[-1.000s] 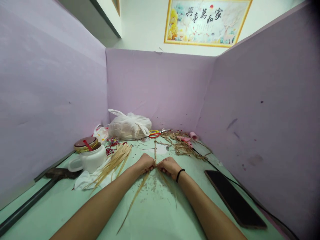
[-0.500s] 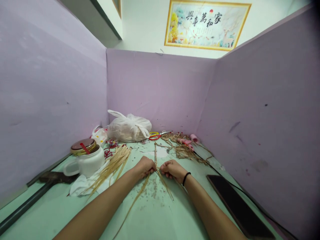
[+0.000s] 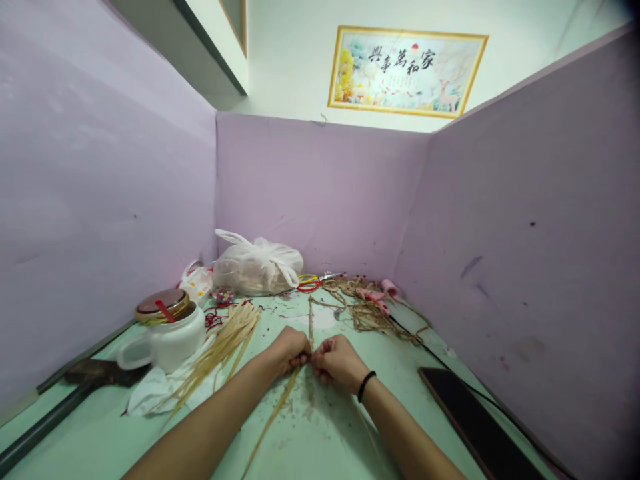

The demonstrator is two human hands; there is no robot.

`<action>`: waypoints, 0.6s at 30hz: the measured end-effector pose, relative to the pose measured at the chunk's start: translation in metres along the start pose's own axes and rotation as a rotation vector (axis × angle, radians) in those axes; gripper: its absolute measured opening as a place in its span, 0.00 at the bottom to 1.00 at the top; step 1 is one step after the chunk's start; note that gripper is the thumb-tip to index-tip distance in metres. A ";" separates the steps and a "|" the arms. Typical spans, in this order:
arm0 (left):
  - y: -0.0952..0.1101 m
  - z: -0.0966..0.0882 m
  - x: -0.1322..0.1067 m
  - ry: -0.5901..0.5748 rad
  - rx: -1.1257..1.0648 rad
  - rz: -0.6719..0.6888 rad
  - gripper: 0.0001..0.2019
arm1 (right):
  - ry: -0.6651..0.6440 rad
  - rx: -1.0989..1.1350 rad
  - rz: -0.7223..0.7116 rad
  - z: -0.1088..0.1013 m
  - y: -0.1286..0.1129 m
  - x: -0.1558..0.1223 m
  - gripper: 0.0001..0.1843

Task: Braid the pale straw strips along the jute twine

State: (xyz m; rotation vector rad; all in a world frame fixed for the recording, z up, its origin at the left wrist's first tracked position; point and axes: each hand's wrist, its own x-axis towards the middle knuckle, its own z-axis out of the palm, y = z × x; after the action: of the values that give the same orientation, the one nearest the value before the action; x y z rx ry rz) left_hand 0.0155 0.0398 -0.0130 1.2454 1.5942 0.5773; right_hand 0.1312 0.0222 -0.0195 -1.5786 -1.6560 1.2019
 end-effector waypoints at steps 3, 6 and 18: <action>0.001 -0.003 -0.003 0.006 0.025 -0.024 0.11 | 0.035 -0.074 -0.079 0.010 0.005 0.001 0.07; -0.001 -0.009 -0.003 -0.028 0.069 0.022 0.09 | -0.023 -0.070 -0.143 0.006 0.006 0.003 0.07; -0.008 -0.018 0.012 -0.180 -0.032 0.126 0.09 | -0.091 0.390 0.086 -0.004 -0.007 0.008 0.09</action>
State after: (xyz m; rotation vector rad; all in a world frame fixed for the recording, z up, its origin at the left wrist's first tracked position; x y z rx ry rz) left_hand -0.0037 0.0508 -0.0176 1.3417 1.3600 0.5513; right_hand 0.1297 0.0313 -0.0131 -1.3759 -1.3142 1.5529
